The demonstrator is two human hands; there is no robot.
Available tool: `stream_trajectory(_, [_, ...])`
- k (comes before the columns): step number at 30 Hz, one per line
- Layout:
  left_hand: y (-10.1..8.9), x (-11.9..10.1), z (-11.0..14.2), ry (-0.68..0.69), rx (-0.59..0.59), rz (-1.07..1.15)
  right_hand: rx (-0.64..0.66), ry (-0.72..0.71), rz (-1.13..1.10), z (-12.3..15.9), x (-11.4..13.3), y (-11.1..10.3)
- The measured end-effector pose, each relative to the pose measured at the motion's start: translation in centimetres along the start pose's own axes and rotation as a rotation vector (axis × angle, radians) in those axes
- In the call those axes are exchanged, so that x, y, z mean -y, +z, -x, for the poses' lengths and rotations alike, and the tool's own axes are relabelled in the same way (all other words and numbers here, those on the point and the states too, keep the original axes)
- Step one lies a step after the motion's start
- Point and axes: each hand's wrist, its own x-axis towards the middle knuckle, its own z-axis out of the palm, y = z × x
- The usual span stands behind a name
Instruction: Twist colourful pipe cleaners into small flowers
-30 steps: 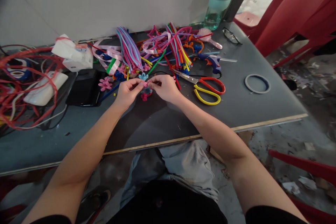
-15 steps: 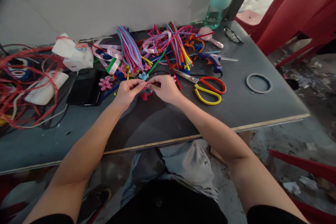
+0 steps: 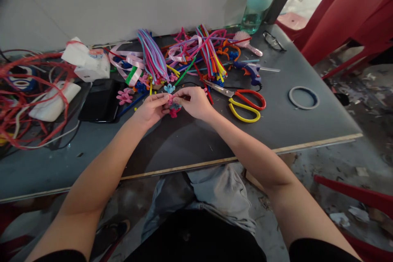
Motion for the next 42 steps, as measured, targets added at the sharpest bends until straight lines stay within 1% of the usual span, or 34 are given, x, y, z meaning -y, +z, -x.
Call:
stream_trajectory(2, [-0.1, 0.1, -0.2, 0.073, -0.058, -0.048, -0.021, 0.005, -0.03, -0.1, -0.1, 0.0])
stream_trajectory(4, [-0.1, 0.3, -0.4, 0.194, -0.109, -0.112, -0.043, 0.012, -0.083, -0.2, -0.3, -0.1])
stream_trajectory(7, [-0.1, 0.7, -0.5, 0.349, -0.129, -0.226, -0.08, 0.031, -0.157, -0.3, -0.5, -0.1])
stream_trajectory(10, [-0.1, 1.2, -0.4, 0.422, -0.19, -0.381, -0.117, 0.067, -0.192, -0.2, -0.2, 0.0])
stream_trajectory(13, [0.0, 1.4, -0.2, 0.477, -0.256, -0.474, -0.105, 0.1, -0.217, 0.0, 0.3, 0.2])
stream_trajectory(16, [0.0, 1.2, -0.1, 0.516, -0.237, -0.467, -0.054, 0.134, -0.247, 0.1, 0.7, 0.2])
stream_trajectory(20, [-0.1, 1.2, -0.3, 0.536, -0.226, -0.427, 0.024, 0.16, -0.29, 0.0, 0.5, 0.4])
stream_trajectory(24, [-0.1, 1.4, -0.6, 0.531, -0.231, -0.398, 0.053, 0.158, -0.247, 0.0, 0.2, 0.4])
stream_trajectory(29, [-0.1, 1.4, -0.5, 0.467, -0.205, -0.384, 0.033, 0.152, -0.215, 0.1, 0.3, 0.4])
stream_trajectory(32, [-0.2, 1.2, -0.4, 0.445, -0.203, -0.452, 0.002, 0.132, -0.164, 0.2, 0.4, 0.5])
stream_trajectory(33, [-0.2, 1.2, -0.3, 0.447, -0.212, -0.492, 0.016, 0.14, -0.156, 0.2, 0.4, 0.5])
stream_trajectory(35, [-0.3, 1.0, -0.2, 0.451, -0.225, -0.56, 0.096, 0.186, -0.18, 0.1, 0.4, 0.5])
stream_trajectory(37, [-0.4, 1.0, -0.2, 0.451, -0.221, -0.587, 0.183, 0.228, -0.237, 0.1, 0.4, 0.4])
stream_trajectory(38, [-0.4, 1.0, -0.2, 0.452, -0.219, -0.59, 0.196, 0.223, -0.254, 0.1, 0.3, 0.4])
stream_trajectory(40, [-0.6, 1.1, -0.3, 0.455, -0.23, -0.596, 0.154, 0.158, -0.221, 0.1, 0.3, 0.3])
stream_trajectory(42, [-0.8, 1.3, -0.5, 0.458, -0.25, -0.611, 0.085, 0.072, -0.087, 0.2, 0.4, 0.3])
